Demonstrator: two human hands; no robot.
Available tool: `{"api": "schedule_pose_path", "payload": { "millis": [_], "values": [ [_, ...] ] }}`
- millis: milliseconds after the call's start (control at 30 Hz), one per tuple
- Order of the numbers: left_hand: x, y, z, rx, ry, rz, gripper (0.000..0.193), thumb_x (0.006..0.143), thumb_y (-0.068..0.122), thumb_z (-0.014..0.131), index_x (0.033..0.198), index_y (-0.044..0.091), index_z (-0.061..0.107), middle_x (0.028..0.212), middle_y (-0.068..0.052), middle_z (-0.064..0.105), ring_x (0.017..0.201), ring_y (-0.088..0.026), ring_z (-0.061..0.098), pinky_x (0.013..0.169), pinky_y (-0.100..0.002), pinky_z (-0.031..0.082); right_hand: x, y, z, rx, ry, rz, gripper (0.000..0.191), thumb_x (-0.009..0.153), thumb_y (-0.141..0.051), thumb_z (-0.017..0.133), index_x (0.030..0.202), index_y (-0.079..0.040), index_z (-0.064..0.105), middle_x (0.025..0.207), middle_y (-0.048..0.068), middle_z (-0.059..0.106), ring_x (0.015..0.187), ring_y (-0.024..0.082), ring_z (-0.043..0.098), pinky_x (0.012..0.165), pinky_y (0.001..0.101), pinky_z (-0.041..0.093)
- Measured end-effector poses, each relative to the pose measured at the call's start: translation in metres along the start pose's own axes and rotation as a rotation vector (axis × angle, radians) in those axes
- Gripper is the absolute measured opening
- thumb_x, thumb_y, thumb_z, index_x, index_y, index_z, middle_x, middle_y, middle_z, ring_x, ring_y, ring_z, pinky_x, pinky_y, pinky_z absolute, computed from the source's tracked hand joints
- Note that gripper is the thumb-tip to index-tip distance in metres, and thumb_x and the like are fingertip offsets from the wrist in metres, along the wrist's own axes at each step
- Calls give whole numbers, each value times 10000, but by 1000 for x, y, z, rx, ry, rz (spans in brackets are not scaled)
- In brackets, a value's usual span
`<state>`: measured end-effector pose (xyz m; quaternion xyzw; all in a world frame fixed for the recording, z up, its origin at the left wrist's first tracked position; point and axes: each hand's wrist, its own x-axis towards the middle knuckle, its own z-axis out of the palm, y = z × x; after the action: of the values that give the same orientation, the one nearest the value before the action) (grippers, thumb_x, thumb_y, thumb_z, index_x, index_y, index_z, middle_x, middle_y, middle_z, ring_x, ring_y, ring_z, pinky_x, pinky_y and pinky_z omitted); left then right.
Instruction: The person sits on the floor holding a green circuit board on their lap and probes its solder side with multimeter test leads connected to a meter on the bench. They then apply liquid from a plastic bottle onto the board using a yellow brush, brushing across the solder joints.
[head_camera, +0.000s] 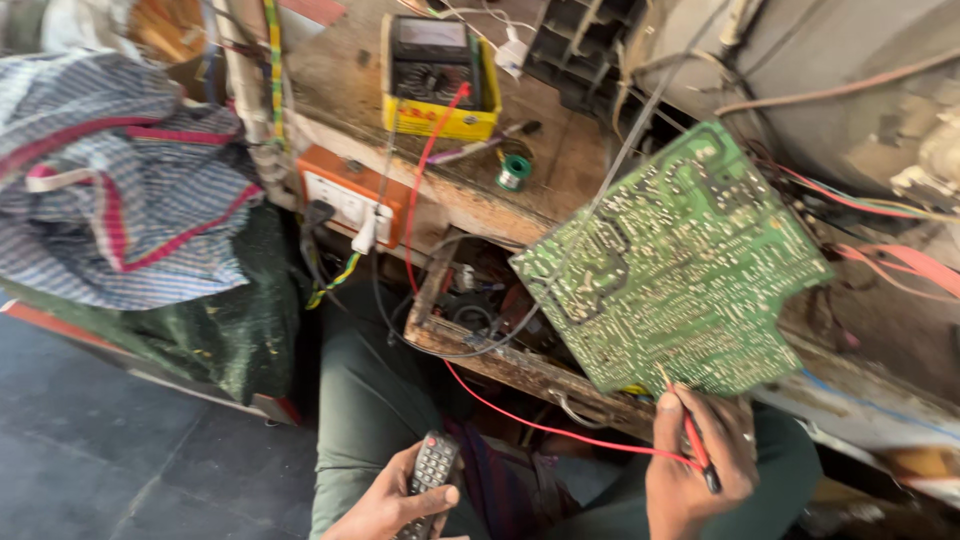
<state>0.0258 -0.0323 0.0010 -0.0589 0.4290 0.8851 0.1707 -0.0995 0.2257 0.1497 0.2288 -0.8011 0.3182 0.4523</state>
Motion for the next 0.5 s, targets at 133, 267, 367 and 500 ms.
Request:
{"api": "schedule_pose_path", "payload": {
  "millis": [133,267,367,500],
  "values": [
    [2,-5,-1,-26,13,-6,381,822,100,827,1110,42,584,709,-8,577,570,-109,586,517,-268,474,3,-6,-2,-47,-16,23,151,951,59,742,1098,24,737,997,112,718,947,225,688,955,355,556],
    [6,-11,-4,-27,10,16,390,827,102,843,1100,29,575,748,-4,583,585,-108,579,529,-271,484,4,-8,-2,-55,-13,56,167,932,65,748,1095,30,742,1015,114,713,935,219,681,891,338,557],
    [6,-13,-5,-26,29,-8,399,817,111,843,1101,35,575,743,-10,586,577,-111,576,526,-278,487,4,-8,-1,-54,-12,68,173,926,72,750,1095,34,743,1012,116,715,958,224,679,860,328,556],
    [6,-14,-6,-49,73,-59,416,798,115,846,1113,54,582,731,-13,577,570,-106,564,526,-285,486,3,-8,-1,-28,-16,92,159,936,76,741,1090,38,739,1006,109,724,973,221,682,810,302,566]
  ]
}}
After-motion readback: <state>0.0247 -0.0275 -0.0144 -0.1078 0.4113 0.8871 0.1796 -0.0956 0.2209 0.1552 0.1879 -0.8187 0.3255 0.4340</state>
